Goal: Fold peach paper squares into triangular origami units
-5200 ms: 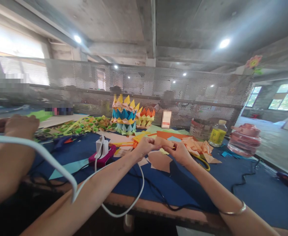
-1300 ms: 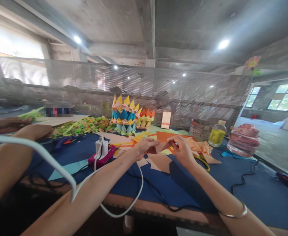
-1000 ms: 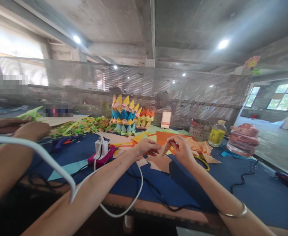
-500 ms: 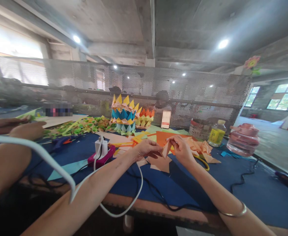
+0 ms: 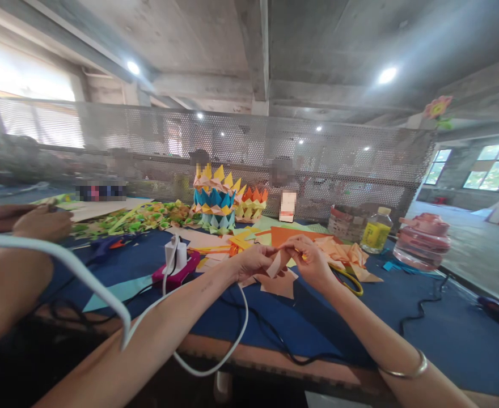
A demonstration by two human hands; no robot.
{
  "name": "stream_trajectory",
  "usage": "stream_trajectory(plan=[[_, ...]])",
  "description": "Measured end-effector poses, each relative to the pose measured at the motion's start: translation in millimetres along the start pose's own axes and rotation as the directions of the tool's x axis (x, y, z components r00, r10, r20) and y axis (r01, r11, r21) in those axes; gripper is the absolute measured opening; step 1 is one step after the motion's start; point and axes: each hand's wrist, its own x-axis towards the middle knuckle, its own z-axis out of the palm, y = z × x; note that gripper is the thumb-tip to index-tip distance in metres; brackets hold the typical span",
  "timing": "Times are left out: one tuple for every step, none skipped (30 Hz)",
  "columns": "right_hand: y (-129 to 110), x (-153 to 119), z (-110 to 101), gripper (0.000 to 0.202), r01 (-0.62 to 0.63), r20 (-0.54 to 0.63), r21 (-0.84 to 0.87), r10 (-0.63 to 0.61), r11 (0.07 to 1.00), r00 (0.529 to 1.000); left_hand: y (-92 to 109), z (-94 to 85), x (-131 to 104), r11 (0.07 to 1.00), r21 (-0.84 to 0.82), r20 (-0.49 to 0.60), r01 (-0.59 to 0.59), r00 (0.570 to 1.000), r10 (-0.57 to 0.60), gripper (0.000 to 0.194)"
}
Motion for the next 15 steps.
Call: stream_trajectory(plan=[[0.2, 0.0, -0.1, 0.022, 0.0, -0.001, 0.0, 0.0, 1.0, 1.0, 0.5, 0.0, -0.8, 1.0, 0.011, 0.003, 0.025, 1.0, -0.025, 0.028], [-0.2, 0.0, -0.3, 0.023, -0.001, 0.0, -0.003, 0.001, 1.0, 1.0, 0.9, 0.1, -1.7, 0.998, 0.024, 0.01, 0.05, 0.999, -0.051, 0.026], [-1.2, 0.0, -0.8, 0.024, -0.003, 0.0, -0.007, 0.003, 1.0, 1.0, 1.3, 0.4, -2.5, 0.996, 0.045, 0.015, 0.077, 0.997, -0.078, 0.023], [-2.9, 0.1, -1.4, 0.025, -0.005, -0.002, -0.013, 0.005, 1.0, 1.0, 1.7, 0.7, -3.2, 0.992, 0.072, 0.015, 0.099, 0.995, -0.1, 0.02], [-5.2, 0.0, -2.1, 0.027, -0.004, -0.005, -0.018, 0.004, 1.0, 1.0, 2.0, 1.1, -3.6, 0.988, 0.102, 0.003, 0.114, 0.993, -0.115, 0.017], [-7.9, -0.2, -2.7, 0.031, 0.0, -0.006, -0.025, 0.0, 1.0, 1.0, 2.2, 1.4, -3.7, 0.984, 0.129, -0.023, 0.12, 0.993, -0.118, 0.014], [-10.9, -0.5, -3.3, 0.038, 0.007, 0.0, -0.033, -0.007, 0.999, 1.0, 2.4, 1.5, -3.5, 0.982, 0.149, -0.056, 0.118, 0.992, -0.111, 0.012], [-13.8, -1.0, -3.7, 0.047, 0.023, 0.012, -0.044, -0.023, 0.999, 1.0, 2.4, 1.5, -2.9, 0.981, 0.159, -0.092, 0.109, 0.991, -0.095, 0.01], [-16.4, -1.6, -4.0, 0.053, 0.043, 0.038, -0.063, -0.041, 0.997, 0.998, 2.3, 1.2, -2.1, 0.983, 0.156, -0.126, 0.093, 0.989, -0.074, 0.009], [-18.6, -2.2, -4.0, 0.056, 0.065, 0.07, -0.086, -0.059, 0.994, 0.996, 2.1, 0.7, -1.2, 0.986, 0.145, -0.157, 0.077, 0.986, -0.053, 0.009], [-20.1, -2.8, -3.9, 0.055, 0.085, 0.102, -0.112, -0.074, 0.99, 0.992, 1.9, 0.0, -0.2, 0.99, 0.13, -0.183, 0.06, 0.982, -0.035, 0.008], [-20.9, -3.3, -3.8, 0.051, 0.102, 0.128, -0.138, -0.084, 0.985, 0.988, 1.7, -0.8, 0.6, 0.993, 0.112, -0.205, 0.039, 0.979, -0.015, 0.009], [-20.9, -3.5, -3.7, 0.043, 0.113, 0.143, -0.161, -0.09, 0.98, 0.986, 1.6, -1.6, 1.2, 0.996, 0.092, -0.228, 0.014, 0.974, 0.008, 0.01], [-20.3, -3.5, -3.8, 0.033, 0.119, 0.143, -0.182, -0.093, 0.976, 0.985, 1.5, -2.4, 1.6, 0.997, 0.072, -0.25, -0.012, 0.968, 0.029, 0.011], [-19.2, -3.2, -4.0, 0.022, 0.119, 0.132, -0.198, -0.094, 0.973, 0.987, 1.6, -3.2, 1.9, 0.998, 0.054, -0.271, -0.033, 0.961, 0.047, 0.013]])
